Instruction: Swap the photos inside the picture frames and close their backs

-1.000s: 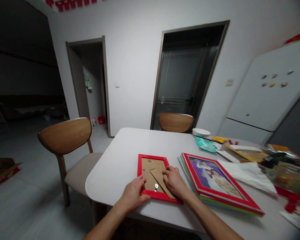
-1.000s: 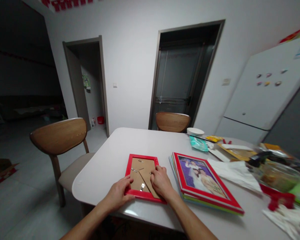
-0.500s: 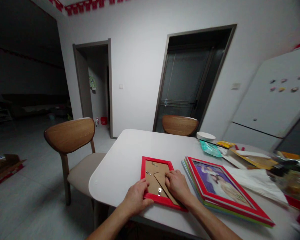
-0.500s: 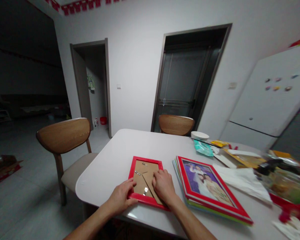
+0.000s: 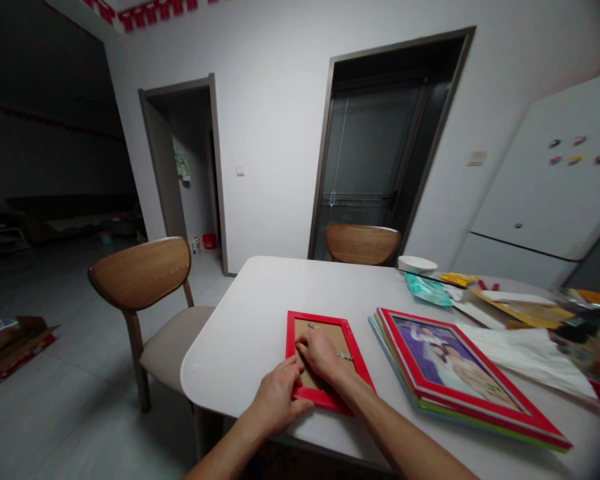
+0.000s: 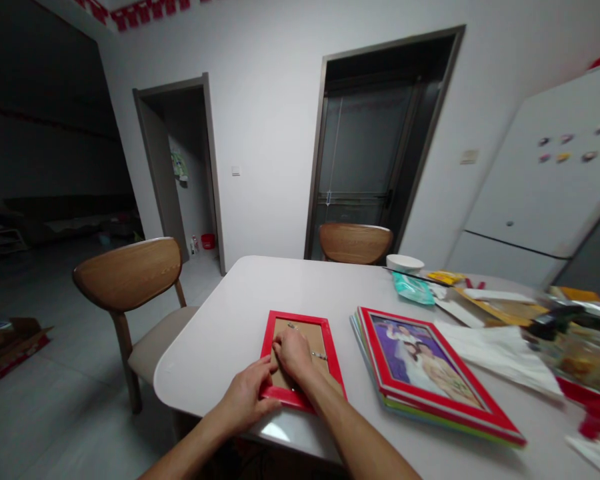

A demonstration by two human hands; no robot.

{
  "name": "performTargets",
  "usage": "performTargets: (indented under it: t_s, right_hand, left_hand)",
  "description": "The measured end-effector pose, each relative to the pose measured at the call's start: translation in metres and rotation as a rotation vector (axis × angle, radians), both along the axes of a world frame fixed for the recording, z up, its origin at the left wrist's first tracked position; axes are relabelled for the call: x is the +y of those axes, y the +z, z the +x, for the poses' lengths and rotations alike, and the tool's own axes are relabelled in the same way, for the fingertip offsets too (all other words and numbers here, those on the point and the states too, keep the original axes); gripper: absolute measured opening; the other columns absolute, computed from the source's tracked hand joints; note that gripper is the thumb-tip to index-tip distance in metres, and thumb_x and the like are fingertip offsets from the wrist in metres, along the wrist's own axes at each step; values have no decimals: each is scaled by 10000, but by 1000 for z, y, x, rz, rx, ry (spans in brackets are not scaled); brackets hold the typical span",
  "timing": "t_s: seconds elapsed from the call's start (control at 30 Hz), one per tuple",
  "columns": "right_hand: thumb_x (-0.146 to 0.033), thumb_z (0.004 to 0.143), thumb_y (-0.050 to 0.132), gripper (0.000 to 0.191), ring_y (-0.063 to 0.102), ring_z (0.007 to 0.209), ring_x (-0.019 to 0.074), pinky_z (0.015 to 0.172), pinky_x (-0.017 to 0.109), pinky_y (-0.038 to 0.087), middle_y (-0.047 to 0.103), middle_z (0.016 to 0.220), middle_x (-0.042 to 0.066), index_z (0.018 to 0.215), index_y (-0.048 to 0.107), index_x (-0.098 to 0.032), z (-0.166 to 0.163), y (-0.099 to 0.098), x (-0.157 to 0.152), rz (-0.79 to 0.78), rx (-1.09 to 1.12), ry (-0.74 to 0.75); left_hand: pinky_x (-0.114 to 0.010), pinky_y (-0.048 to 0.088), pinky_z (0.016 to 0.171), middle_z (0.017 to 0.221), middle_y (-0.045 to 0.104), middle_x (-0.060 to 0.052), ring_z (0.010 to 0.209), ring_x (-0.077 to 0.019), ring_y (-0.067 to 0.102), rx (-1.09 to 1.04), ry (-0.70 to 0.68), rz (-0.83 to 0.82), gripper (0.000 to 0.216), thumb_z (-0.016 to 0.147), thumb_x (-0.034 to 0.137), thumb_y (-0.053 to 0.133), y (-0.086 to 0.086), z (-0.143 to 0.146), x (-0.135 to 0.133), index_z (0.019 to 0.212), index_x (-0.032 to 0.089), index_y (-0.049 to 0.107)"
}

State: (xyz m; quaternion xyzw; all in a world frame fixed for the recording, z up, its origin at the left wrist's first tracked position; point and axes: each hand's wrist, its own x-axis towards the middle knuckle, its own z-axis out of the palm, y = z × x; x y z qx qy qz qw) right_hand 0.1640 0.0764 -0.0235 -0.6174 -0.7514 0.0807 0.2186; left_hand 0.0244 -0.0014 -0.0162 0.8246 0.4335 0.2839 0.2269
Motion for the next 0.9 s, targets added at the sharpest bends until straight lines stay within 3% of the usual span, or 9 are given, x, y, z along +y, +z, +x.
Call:
performTargets:
  t_s: [0.13, 0.27, 0.4, 0.6, 0.77, 0.9]
  right_hand:
    - [-246, 705, 488, 188, 565, 643, 128, 597, 198, 356, 669, 700, 47, 677, 659, -171, 6, 3, 1, -18, 30, -13]
    - [-273, 743, 435, 251, 583, 709, 141, 622, 208, 372, 668, 801, 65, 819, 649, -167, 18, 4, 17, -1, 60, -131]
    - [-302, 726, 460, 224, 584, 669, 153, 593, 225, 368, 664, 725, 68, 745, 647, -179, 26, 0, 37, -42, 58, -264]
    - [-278, 704, 479, 210, 584, 750, 198, 598, 254, 373, 650, 809, 132, 775, 630, -150, 28, -6, 52, -58, 82, -377]
    - [-300, 707, 471, 212, 589, 736, 175, 635, 243, 388, 659, 763, 97, 730, 631, -164, 36, 4, 44, -18, 184, -331]
    - [-295, 704, 458, 251, 575, 827, 179, 749, 257, 388, 649, 873, 85, 830, 626, -158, 58, 13, 18, 40, 299, -270]
  left_hand:
    - [-299, 396, 813, 978, 562, -46, 975, -214, 485, -13, -4, -7, 219, 621, 208, 601, -1, -2, -1, 833, 179, 555]
    - [-307, 358, 893, 1077, 548, -78, 1099, -221, 420, -10, -12, -3, 371, 612, 214, 617, -4, -4, -2, 972, 172, 541]
    - [-288, 334, 929, 1088, 550, -97, 1138, -211, 387, -1, -17, -7, 513, 603, 214, 630, -8, -5, -2, 1089, 137, 484]
    - [-264, 324, 941, 1060, 567, -86, 1155, -196, 370, 14, -24, -16, 500, 609, 201, 617, -7, -7, -7, 1087, 127, 488]
    - [-341, 264, 985, 1202, 474, -120, 1176, -224, 339, 129, 19, -14, 561, 607, 245, 631, -2, -4, -12, 1126, 120, 457]
    - [-456, 167, 1002, 1268, 406, -116, 1196, -283, 290, 231, 1, 36, 479, 571, 323, 674, 0, 9, -14, 999, 155, 538]
